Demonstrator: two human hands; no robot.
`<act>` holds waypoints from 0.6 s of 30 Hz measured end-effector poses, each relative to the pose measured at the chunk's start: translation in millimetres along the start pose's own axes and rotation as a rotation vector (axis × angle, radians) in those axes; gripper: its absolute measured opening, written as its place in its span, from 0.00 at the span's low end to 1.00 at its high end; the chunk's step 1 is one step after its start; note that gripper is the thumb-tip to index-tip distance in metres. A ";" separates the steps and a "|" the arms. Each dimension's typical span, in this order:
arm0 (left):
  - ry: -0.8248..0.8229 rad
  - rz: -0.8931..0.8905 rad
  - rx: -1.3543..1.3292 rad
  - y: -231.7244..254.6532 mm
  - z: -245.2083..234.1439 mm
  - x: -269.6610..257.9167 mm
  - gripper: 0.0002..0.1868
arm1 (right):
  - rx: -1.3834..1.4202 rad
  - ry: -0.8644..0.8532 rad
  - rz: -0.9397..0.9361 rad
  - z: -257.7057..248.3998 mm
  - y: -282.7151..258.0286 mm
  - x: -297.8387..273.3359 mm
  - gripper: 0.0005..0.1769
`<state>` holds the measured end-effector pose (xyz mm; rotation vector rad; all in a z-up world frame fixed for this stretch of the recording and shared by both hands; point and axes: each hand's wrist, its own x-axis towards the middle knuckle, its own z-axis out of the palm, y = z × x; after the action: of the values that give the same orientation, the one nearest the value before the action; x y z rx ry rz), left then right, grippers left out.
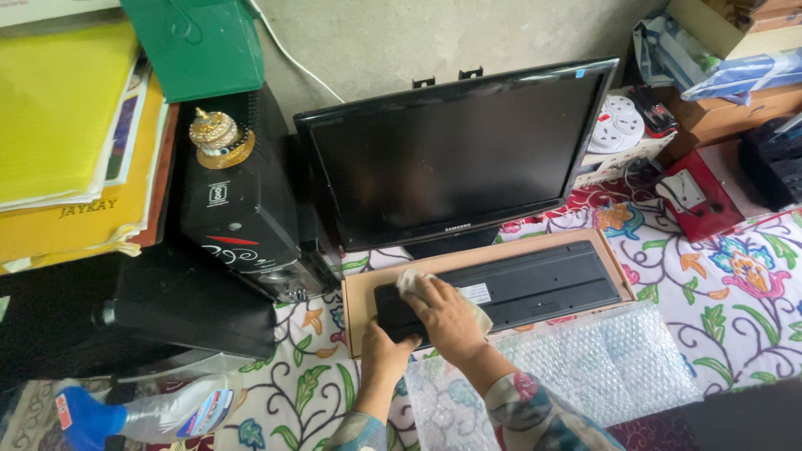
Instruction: The person wipes a keyboard, its packaging, a computer tower, several pens, a container, and a base using a cloth by hand.
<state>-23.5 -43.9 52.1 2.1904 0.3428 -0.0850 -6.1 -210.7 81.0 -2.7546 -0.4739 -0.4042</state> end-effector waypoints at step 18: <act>-0.044 -0.124 0.116 -16.5 18.4 3.7 0.36 | -0.125 0.003 0.259 -39.6 119.3 -49.7 0.29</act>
<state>-23.3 -48.4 27.5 2.2763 0.4593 -0.2259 -16.4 -345.0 70.1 -2.8839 -0.0906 -0.3848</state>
